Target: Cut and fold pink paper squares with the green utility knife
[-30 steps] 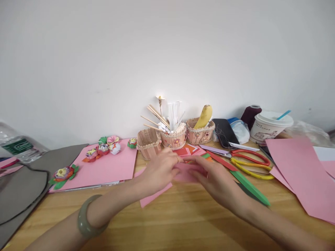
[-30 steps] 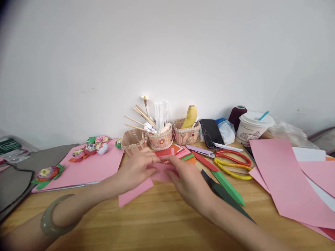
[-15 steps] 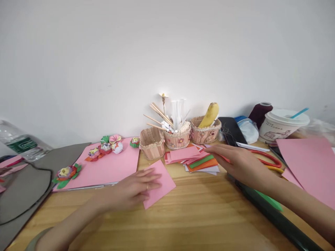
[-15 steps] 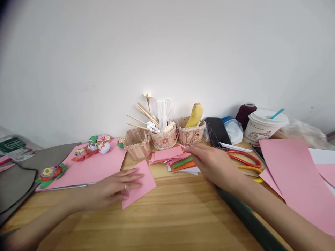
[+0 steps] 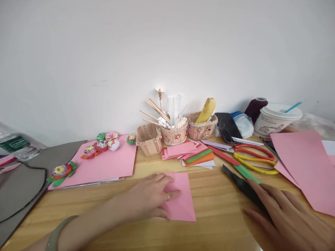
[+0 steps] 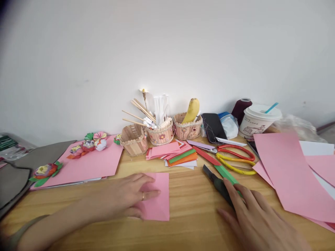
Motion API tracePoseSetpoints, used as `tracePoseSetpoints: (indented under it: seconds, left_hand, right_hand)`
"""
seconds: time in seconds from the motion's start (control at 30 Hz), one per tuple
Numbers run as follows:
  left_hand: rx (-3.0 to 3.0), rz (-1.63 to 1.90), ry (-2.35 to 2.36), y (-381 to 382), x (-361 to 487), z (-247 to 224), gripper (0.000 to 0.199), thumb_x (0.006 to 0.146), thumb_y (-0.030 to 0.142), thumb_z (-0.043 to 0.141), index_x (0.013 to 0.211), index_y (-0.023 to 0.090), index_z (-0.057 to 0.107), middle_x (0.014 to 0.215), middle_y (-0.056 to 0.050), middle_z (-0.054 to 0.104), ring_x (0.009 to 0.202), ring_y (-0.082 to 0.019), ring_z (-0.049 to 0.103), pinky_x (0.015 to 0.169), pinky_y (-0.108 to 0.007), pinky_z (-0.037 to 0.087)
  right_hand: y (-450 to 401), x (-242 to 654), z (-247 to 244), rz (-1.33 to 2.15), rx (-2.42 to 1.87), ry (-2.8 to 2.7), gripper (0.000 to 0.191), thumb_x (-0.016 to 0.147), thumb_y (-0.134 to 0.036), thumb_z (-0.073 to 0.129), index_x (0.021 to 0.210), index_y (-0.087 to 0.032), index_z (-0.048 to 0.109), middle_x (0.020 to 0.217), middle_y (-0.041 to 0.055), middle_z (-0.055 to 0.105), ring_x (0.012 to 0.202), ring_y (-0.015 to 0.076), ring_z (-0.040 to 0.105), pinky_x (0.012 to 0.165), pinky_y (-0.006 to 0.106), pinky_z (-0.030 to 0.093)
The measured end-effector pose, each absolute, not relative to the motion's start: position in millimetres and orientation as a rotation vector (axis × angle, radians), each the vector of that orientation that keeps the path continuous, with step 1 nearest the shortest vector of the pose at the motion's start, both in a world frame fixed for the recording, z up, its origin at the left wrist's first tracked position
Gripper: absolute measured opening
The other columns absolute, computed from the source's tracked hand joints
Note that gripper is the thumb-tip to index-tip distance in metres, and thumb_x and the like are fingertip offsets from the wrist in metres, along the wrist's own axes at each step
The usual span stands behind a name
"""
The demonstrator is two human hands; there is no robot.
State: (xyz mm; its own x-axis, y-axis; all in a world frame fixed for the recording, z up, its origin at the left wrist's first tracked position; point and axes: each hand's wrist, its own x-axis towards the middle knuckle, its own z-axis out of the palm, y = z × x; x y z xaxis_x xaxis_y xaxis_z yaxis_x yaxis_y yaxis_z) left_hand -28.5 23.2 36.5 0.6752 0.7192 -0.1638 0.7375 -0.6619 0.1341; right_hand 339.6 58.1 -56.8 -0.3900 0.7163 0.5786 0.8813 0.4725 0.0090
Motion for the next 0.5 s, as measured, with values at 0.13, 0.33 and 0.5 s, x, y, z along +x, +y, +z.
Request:
tracePoseSetpoints:
  seconds: [0.13, 0.33, 0.5]
  left_hand:
    - [2.826, 0.122, 1.110, 22.1, -5.1, 18.9, 0.045, 0.086, 0.046, 0.062, 0.118, 0.013, 0.060, 0.122, -0.015, 0.060, 0.114, -0.028, 0.056, 0.093, -0.039, 0.049]
    - [3.000, 0.549, 1.083, 3.0, -3.9, 6.5, 0.038, 0.102, 0.036, 0.032, 0.105, 0.015, 0.064, 0.114, -0.004, 0.068, 0.104, -0.016, 0.063, 0.095, -0.026, 0.045]
    - [3.364, 0.492, 1.261, -35.1, 1.2, -16.3, 0.030, 0.099, 0.028, 0.037, 0.108, 0.016, 0.063, 0.114, -0.002, 0.069, 0.108, -0.017, 0.060, 0.089, -0.026, 0.044]
  right_hand:
    - [39.0, 302.3, -21.4, -0.636, -0.890, -2.491, 0.042, 0.094, -0.038, 0.039, 0.123, -0.016, 0.058, 0.117, 0.0123, 0.065, 0.101, 0.0251, 0.064, 0.078, 0.037, 0.055]
    - [17.6, 247.4, 6.5, -0.643, -0.337, -2.771, 0.052, 0.092, -0.047, 0.039, 0.122, -0.010, 0.060, 0.125, 0.0093, 0.061, 0.110, 0.0208, 0.061, 0.079, 0.031, 0.057]
    - [5.8, 253.6, -19.7, -0.773, -0.246, -2.677, 0.041, 0.090, -0.014, 0.033, 0.116, -0.019, 0.063, 0.118, 0.0000, 0.066, 0.103, 0.0148, 0.064, 0.073, 0.025, 0.057]
